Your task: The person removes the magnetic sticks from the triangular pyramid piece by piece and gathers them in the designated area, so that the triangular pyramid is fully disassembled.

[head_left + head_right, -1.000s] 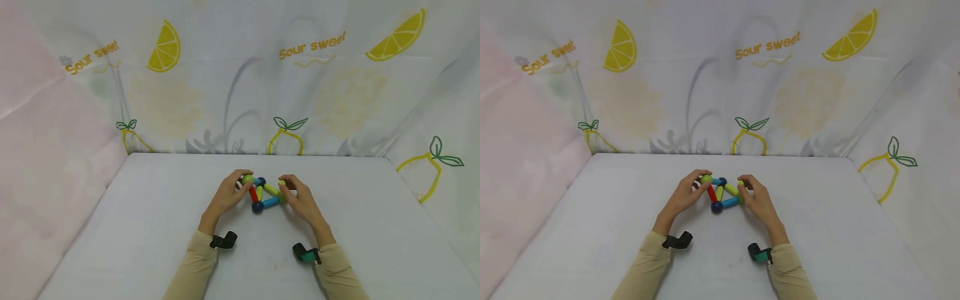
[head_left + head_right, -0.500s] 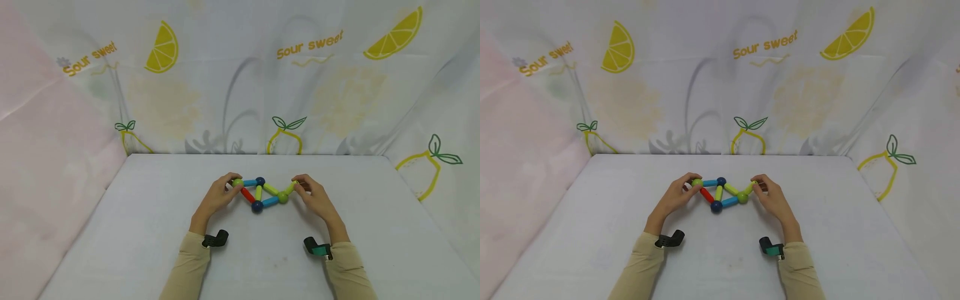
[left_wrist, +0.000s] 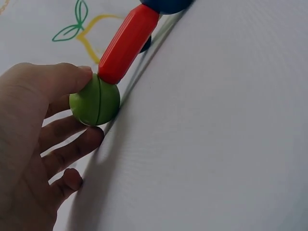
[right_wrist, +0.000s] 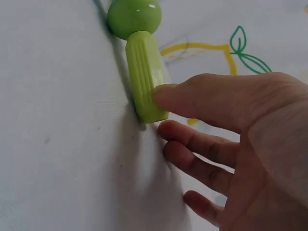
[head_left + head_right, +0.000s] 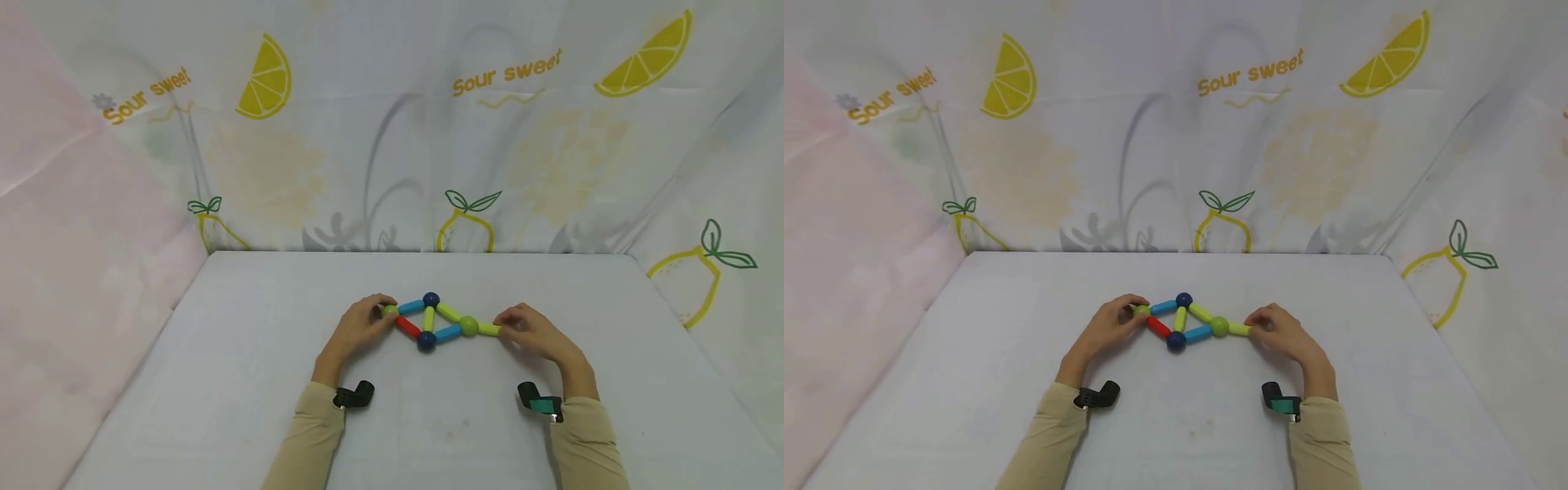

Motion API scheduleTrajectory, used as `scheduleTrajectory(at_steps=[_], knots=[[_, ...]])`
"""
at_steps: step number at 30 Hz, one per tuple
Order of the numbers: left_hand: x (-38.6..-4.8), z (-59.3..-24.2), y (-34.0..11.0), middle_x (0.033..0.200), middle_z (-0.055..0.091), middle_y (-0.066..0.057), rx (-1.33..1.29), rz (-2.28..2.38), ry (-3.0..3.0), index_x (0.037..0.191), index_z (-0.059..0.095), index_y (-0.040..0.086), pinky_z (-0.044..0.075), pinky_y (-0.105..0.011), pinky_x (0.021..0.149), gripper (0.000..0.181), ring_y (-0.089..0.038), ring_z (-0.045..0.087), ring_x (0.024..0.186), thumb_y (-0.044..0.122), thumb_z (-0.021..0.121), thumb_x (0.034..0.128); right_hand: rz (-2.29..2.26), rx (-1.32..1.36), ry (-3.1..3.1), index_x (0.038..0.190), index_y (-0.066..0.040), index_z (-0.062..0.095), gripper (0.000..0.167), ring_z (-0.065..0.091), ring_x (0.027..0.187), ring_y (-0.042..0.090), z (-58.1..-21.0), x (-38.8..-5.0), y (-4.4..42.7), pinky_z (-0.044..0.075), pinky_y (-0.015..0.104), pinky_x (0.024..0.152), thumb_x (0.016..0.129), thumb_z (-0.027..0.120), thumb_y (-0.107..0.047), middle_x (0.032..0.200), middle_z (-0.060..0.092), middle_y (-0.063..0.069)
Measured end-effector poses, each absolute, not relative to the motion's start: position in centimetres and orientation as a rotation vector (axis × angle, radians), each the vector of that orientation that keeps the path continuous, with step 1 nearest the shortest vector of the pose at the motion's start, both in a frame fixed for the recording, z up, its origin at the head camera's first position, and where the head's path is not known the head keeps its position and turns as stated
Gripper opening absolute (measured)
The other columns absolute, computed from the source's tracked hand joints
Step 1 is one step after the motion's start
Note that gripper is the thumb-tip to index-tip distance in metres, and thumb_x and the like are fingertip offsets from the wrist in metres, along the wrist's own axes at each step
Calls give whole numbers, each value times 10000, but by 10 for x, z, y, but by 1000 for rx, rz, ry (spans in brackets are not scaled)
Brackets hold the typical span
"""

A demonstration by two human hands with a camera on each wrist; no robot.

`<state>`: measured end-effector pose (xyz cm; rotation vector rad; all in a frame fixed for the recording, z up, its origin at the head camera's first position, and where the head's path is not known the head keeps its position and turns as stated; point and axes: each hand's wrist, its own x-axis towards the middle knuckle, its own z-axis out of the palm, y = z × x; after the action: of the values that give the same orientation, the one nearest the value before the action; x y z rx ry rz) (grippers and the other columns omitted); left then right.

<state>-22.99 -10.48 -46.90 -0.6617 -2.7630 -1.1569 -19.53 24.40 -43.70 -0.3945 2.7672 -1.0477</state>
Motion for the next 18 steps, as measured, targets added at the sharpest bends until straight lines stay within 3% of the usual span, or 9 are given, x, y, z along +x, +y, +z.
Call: scheduleTrajectory(at_steps=[7,12,18], knots=[[-230,-477,-99,1008,660,11,-671,-1233,-2711,1117,636,158,466,-300,779,248,-107,563,822,270,654,896,-1211,-631,2892,1152,-37,592,230,549,1067,286,-430,-200,211,417,516,941,935,577,-113,1124,603,131],[-234,-481,-98,938,654,11,-672,-1316,-2647,1099,647,148,460,-286,769,278,-97,566,789,304,682,871,-1134,-919,2883,1128,-50,601,217,568,1088,242,-429,-212,156,453,447,949,912,602,-71,1126,602,69],[-234,-485,-100,943,659,20,-684,-1364,-2636,1063,646,173,463,-269,758,234,-89,575,794,279,698,861,-865,-1030,2864,1149,-71,615,247,553,1072,244,-435,-230,113,447,411,940,902,612,-78,1154,595,60]])
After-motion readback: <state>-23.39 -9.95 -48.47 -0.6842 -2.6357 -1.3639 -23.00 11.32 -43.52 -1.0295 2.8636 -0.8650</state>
